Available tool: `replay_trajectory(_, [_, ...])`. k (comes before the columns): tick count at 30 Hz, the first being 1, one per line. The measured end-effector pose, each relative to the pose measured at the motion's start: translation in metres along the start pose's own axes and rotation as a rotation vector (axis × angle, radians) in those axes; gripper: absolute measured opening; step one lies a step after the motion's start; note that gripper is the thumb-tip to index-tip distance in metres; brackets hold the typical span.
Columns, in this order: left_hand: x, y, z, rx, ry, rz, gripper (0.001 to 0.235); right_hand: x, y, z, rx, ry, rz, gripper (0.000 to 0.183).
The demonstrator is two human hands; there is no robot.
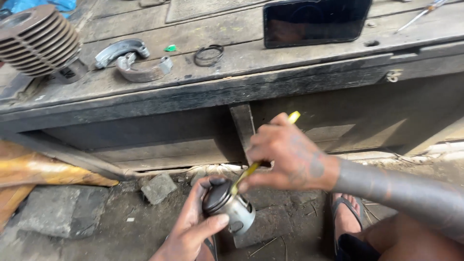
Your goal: The person is cleaning a motorcycle piston by scrubbing it with a small brush to remove carbon deposits and dirt.
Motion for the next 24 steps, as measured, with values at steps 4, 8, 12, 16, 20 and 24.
replay_trajectory(4, [-0.011, -0.008, -0.003, 0.051, -0.094, 0.058, 0.059, 0.012, -0.007, -0.003, 0.092, -0.024, 0.110, 0.056])
replay_trajectory(8, [-0.012, -0.010, -0.001, 0.099, -0.076, 0.119, 0.061, 0.007, -0.009, -0.005, 0.064, -0.013, 0.095, 0.052])
replay_trajectory(12, [-0.011, -0.014, -0.002, 0.119, 0.001, 0.082, 0.058, 0.014, -0.010, -0.002, 0.096, 0.029, 0.058, 0.054])
replay_trajectory(16, [-0.012, -0.009, -0.001, 0.085, -0.040, 0.135, 0.060, -0.002, -0.011, -0.002, 0.089, -0.118, 0.067, 0.049])
replay_trajectory(20, [-0.007, -0.010, -0.001, 0.095, -0.030, 0.045, 0.059, 0.002, -0.013, -0.002, 0.089, -0.022, 0.050, 0.059])
replay_trajectory(24, [-0.019, -0.015, -0.005, 0.126, -0.057, 0.153, 0.056, 0.020, -0.016, -0.001, 0.114, 0.040, 0.080, 0.060])
Point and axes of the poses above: each hand's wrist, its own z-axis towards the middle knuckle, its own y-axis out of the back of the hand, x = y × z, the point moved 9 cm from there along z, towards the middle knuckle, and after that the axes turned 6 degrees about z, right-handed, at the moved point
